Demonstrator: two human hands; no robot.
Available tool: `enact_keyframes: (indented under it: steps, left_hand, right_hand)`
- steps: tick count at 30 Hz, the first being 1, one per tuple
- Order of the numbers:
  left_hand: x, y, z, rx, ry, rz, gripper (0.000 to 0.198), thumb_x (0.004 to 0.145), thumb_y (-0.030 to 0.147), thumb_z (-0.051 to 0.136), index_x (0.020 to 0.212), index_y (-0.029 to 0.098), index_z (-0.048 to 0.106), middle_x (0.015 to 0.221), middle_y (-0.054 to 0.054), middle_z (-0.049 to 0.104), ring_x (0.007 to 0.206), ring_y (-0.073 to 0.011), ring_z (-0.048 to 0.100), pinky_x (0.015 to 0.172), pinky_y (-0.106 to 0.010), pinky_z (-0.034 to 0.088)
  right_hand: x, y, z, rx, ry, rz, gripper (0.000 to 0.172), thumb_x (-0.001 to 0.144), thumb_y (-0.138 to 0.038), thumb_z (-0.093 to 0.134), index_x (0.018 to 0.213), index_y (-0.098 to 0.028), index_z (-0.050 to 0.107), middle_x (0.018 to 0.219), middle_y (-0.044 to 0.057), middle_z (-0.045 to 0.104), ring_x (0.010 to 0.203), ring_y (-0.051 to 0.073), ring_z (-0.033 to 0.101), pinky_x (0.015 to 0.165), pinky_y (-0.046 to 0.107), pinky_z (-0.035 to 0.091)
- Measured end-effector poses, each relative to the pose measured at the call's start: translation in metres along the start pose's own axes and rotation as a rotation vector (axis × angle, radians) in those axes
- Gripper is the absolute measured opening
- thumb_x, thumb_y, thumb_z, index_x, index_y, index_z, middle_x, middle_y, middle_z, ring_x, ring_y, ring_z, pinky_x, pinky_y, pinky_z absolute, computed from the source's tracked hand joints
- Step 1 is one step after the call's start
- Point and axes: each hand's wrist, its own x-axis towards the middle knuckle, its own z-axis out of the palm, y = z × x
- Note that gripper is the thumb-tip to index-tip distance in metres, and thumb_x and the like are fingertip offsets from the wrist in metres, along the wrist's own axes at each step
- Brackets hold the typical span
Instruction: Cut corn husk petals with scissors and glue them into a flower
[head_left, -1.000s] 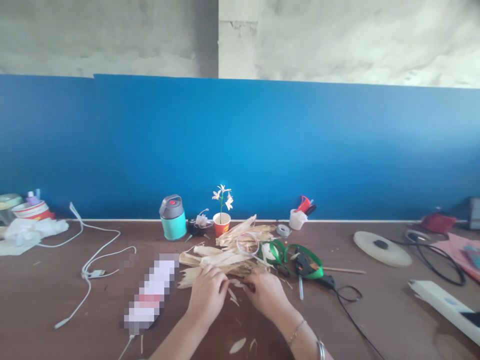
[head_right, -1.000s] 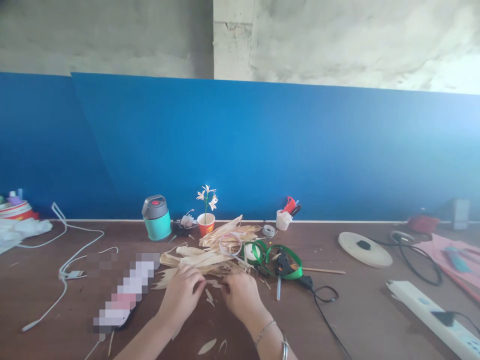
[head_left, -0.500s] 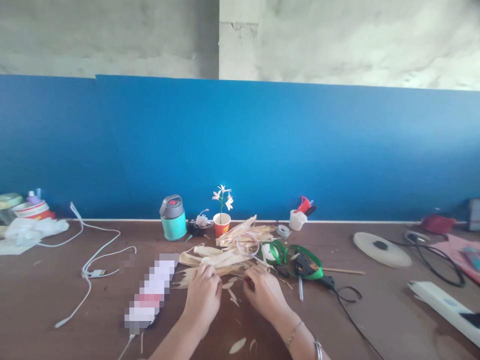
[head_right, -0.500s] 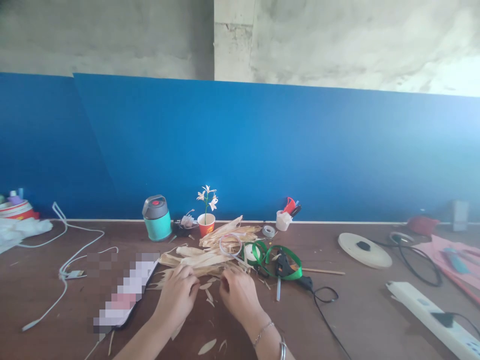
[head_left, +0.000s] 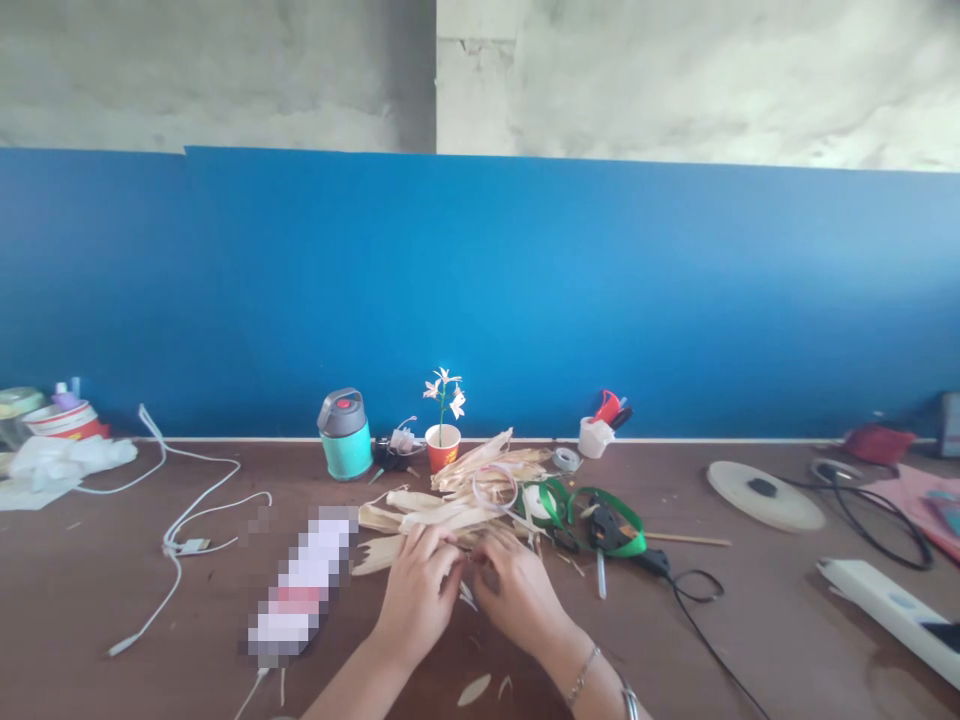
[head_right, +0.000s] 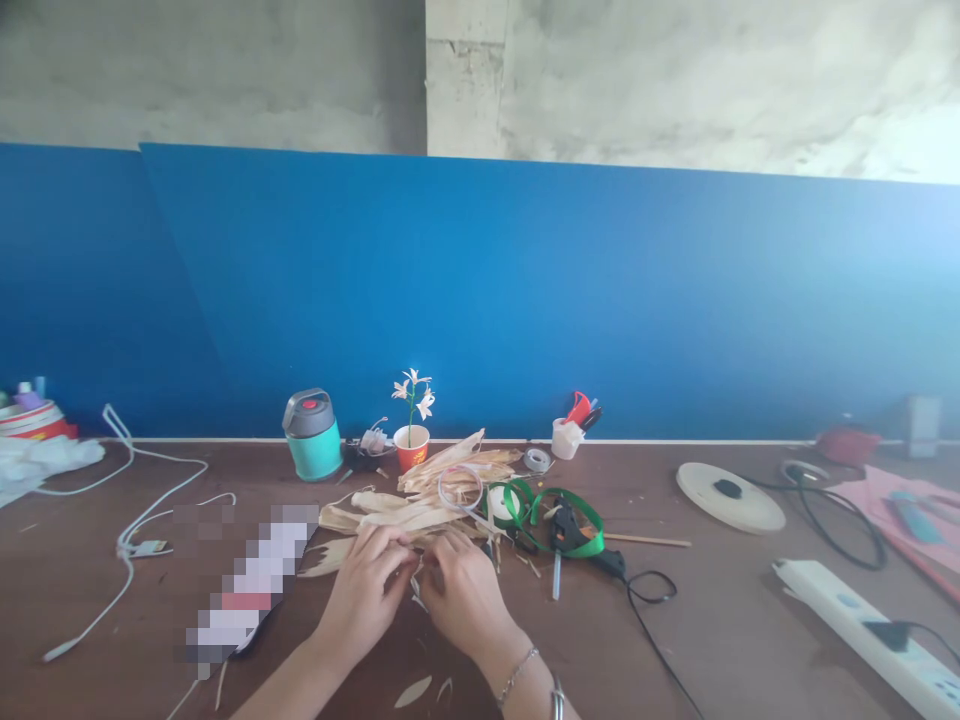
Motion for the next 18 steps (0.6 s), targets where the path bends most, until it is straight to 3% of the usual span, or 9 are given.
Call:
enact_keyframes:
  steps: [9,12,18]
  left_hand:
    - [0.000,-0.001,0.002,-0.086,0.014,-0.035,0.015,0.081,0.010,0.051,0.075,0.020,0.060,0.085,-0.006,0.061,0.086,-0.0221,0.055,0.078,-0.039,0.045]
    - [0.001,-0.002,0.002,-0.193,0.030,-0.123,0.014,0.081,0.013,0.052,0.071,0.020,0.060,0.085,-0.006,0.061,0.087,-0.0224,0.055,0.079,-0.039,0.045]
    - [0.004,0.000,-0.005,-0.542,-0.005,-0.329,0.022,0.085,0.022,0.046,0.069,0.020,0.062,0.083,-0.007,0.062,0.087,-0.0220,0.057,0.077,-0.035,0.047]
  right_hand:
    - [0.000,-0.001,0.000,0.171,0.044,-0.037,0.019,0.083,-0.011,0.043,0.076,-0.018,0.059,0.078,0.005,0.061,0.077,0.018,0.055,0.069,0.026,0.040]
    - [0.001,0.001,0.005,0.298,0.056,0.104,0.016,0.080,-0.015,0.047,0.072,-0.017,0.060,0.071,0.003,0.061,0.070,0.017,0.054,0.064,0.026,0.040]
    - [0.005,0.005,0.009,0.890,-0.029,0.439,0.025,0.073,-0.038,0.059,0.063,-0.016,0.059,0.056,-0.002,0.056,0.053,0.011,0.048,0.053,0.022,0.036]
